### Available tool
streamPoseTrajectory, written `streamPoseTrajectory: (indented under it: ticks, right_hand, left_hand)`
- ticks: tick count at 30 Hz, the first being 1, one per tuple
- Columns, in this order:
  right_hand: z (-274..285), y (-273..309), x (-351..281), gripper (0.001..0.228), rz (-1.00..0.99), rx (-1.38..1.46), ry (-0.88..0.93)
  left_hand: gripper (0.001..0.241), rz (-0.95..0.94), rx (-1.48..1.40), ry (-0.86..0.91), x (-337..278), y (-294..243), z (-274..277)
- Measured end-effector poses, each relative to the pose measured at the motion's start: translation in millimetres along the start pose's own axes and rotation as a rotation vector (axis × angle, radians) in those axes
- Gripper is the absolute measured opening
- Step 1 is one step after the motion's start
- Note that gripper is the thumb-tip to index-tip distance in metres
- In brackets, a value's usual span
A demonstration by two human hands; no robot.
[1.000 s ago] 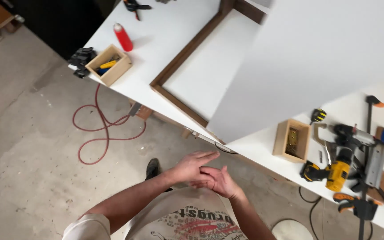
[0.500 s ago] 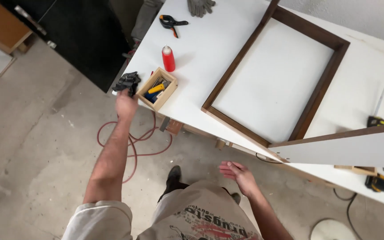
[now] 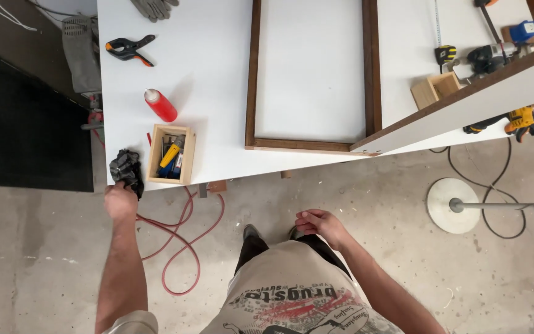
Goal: Assembling a wooden furniture frame using a power drill to drive screws into pocket holes and inspecting the components.
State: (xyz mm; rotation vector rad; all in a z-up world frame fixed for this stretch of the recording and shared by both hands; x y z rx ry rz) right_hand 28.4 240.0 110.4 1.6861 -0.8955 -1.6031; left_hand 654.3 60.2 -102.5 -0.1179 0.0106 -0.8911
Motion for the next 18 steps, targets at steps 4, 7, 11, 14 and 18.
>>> streamPoseTrajectory:
  ticks: [4, 7, 11, 14, 18]
  right_hand:
    - [-7.1, 0.4, 7.2, 0.038, 0.021, 0.002, 0.039]
    - [-10.3, 13.0, 8.5, 0.037, 0.050, -0.058, 0.099]
    - [-1.2, 20.0, 11.7, 0.039, 0.049, 0.008, 0.100]
    - [-9.8, 24.2, 16.7, 0.045, 0.055, 0.151, 0.134]
    - [-29.6, 34.3, 23.5, 0.076, 0.155, 0.471, 0.290]
  left_hand:
    - [0.022, 0.021, 0.061, 0.044, 1.4, 2.1, 20.4]
    - [0.023, 0.014, 0.055, 0.073, 3.8, 10.8, 10.2]
    - [0.031, -0.038, 0.027, 0.032, -16.1, 1.1, 12.2]
    - [0.044, -0.134, -0.223, -0.130, -100.6, -50.9, 112.1]
    - [0.043, -0.591, -0.650, 0.196, -272.8, -227.7, 251.1]
Point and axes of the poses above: each hand's wrist, its own x-axis towards the middle knuckle, its own z-axis out of the back of the hand, y = z × x, the point moved 3 cm from there along x, towards the middle knuckle, and after that the axes turned 14 degrees about z, right-handed, at the moved point
